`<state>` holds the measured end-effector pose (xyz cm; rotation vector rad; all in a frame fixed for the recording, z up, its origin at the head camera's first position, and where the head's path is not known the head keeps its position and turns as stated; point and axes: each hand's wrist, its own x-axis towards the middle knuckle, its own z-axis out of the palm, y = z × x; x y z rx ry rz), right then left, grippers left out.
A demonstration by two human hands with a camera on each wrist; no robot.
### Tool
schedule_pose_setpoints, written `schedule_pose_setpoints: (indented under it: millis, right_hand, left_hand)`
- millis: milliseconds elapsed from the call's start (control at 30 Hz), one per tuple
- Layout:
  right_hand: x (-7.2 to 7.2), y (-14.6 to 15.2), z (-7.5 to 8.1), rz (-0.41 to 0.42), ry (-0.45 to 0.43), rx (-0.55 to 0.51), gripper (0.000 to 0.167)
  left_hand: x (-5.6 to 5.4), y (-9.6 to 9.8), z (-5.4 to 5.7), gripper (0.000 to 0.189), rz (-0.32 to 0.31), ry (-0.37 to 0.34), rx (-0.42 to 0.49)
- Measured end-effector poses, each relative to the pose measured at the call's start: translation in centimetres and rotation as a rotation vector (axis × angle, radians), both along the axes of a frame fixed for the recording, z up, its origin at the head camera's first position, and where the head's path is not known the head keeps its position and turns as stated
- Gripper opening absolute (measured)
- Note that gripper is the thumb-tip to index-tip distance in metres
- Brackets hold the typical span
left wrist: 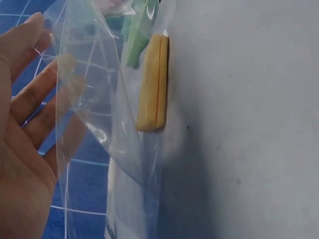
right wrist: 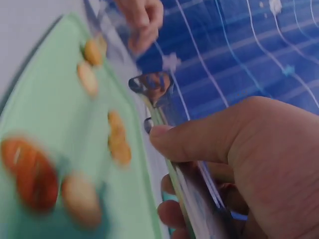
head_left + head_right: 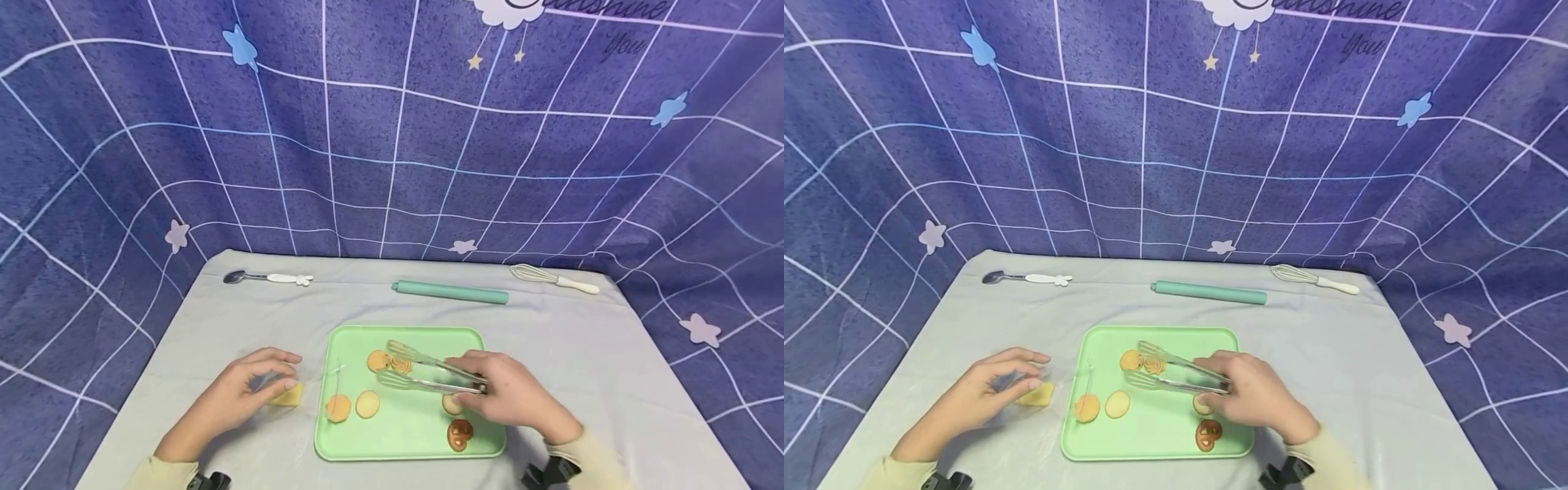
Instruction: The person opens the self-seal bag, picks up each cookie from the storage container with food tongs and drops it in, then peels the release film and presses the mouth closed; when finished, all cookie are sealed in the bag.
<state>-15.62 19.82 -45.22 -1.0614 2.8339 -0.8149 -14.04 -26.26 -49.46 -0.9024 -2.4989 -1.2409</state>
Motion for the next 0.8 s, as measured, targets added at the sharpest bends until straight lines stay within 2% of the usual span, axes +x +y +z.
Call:
schedule_pose_setpoints:
  millis: [200, 433, 667, 800]
  right_hand:
    - [1.1, 5.4, -1.4, -0.052, 0.027, -0.097, 0.057]
    - [2.7, 8.8, -2.6, -0.049, 0.032, -0.128, 0.061]
    - [3.5, 10.4, -3.0, -0.086, 0.041, -0.072, 0.064]
    - [3.4, 10.9, -3.0, -0.111, 0.079, -0.02, 0.065]
  left_hand:
    - [0.0, 0.2, -0.2, 0.023, -0.018, -0.004, 0.008]
    - [0.0, 0.4, -0.2, 0.022, -0.042, 0.014, 0.02]
    - [-0.1, 0.1, -0.7, 0.023, -0.024, -0.001, 0.013]
    - [0.0, 0.2, -0.7, 0.022, -0.025, -0.008, 0.013]
